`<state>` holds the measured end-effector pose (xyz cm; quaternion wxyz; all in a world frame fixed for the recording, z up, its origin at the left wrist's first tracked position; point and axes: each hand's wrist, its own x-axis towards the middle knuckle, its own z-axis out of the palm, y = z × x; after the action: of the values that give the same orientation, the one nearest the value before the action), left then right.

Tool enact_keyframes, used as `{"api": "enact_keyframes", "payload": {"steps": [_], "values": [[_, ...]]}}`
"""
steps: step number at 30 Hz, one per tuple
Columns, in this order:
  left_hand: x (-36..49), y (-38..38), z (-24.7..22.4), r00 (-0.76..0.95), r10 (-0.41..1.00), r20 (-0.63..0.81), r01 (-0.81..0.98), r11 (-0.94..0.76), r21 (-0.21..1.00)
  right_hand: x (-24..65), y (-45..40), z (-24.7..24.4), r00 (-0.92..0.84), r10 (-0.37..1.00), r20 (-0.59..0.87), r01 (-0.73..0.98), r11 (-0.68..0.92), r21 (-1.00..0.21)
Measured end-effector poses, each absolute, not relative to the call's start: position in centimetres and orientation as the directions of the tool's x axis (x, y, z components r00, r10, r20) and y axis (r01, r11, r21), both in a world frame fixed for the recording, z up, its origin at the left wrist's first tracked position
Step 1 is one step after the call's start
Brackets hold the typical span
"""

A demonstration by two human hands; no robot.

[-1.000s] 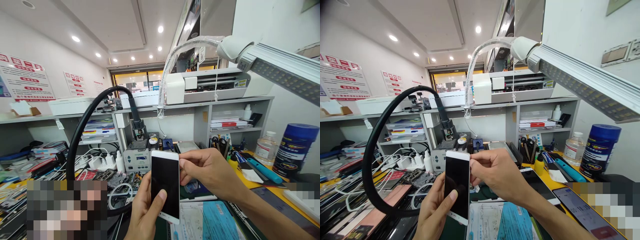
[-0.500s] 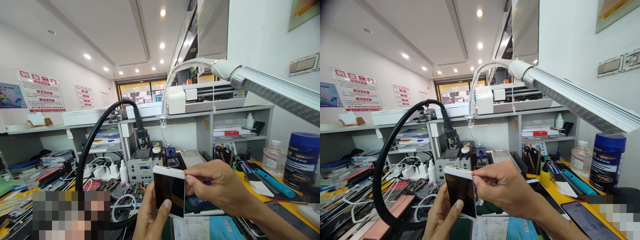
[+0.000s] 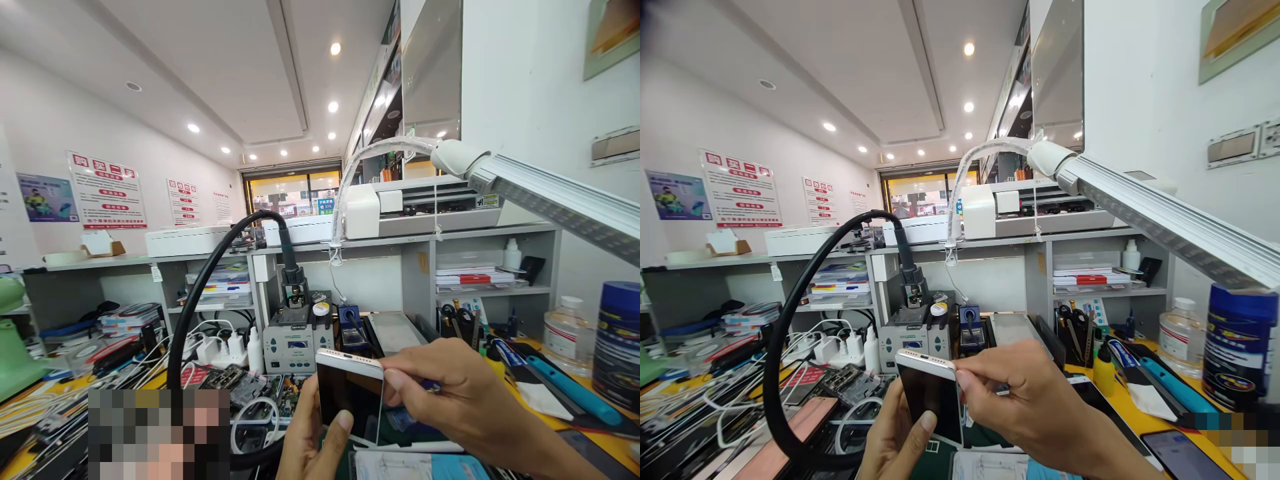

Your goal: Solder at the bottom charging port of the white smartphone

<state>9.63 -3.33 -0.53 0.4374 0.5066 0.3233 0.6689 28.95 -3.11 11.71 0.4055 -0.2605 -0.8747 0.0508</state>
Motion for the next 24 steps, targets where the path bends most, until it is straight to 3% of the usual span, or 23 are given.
{"api": "enact_keyframes", "payload": {"steps": [3,6,8,10,11,13,16,20,22,24], "values": [[9.6,-3.1,-0.4,-0.083,0.901,0.426,-0.273,-0.432,0.860,28.9,-3.3,11.8,-0.529,0.512,0.677,0.407,0.853,-0.327],[9.7,-3.1,0.2,-0.012,0.897,0.442,-0.434,-0.403,0.806,28.4,-3.3,11.5,-0.508,0.598,0.619,0.390,0.801,-0.454],[9.5,-3.0,0.8,0.104,0.910,0.401,-0.637,-0.249,0.730,27.8,-3.2,11.1,-0.508,0.667,0.546,0.342,0.737,-0.583],[9.2,-2.7,1.3,0.308,0.898,0.314,-0.780,0.049,0.624,27.2,-3.1,10.7,-0.527,0.717,0.456,0.288,0.656,-0.698],[8.9,-2.5,1.5,0.409,0.868,0.282,-0.812,0.205,0.547,27.0,-3.0,10.5,-0.536,0.738,0.409,0.279,0.612,-0.740],[8.4,-2.1,1.5,0.479,0.842,0.250,-0.808,0.311,0.501,26.6,-2.6,10.0,-0.524,0.789,0.322,0.311,0.529,-0.790],[7.7,-1.5,1.0,0.556,0.801,0.221,-0.777,0.408,0.479,26.5,-1.5,9.2,-0.429,0.858,0.283,0.396,0.460,-0.795],[7.5,-1.6,0.1,0.640,0.732,0.235,-0.735,0.495,0.463,26.7,0.1,8.6,-0.246,0.858,0.450,0.476,0.511,-0.716],[7.6,-1.8,-0.2,0.684,0.690,0.236,-0.703,0.535,0.469,27.0,0.8,8.6,-0.261,0.843,0.470,0.475,0.536,-0.697],[7.6,-1.8,-0.2,0.719,0.657,0.227,-0.669,0.567,0.481,27.3,1.3,8.8,-0.387,0.834,0.394,0.398,0.537,-0.744]]}}
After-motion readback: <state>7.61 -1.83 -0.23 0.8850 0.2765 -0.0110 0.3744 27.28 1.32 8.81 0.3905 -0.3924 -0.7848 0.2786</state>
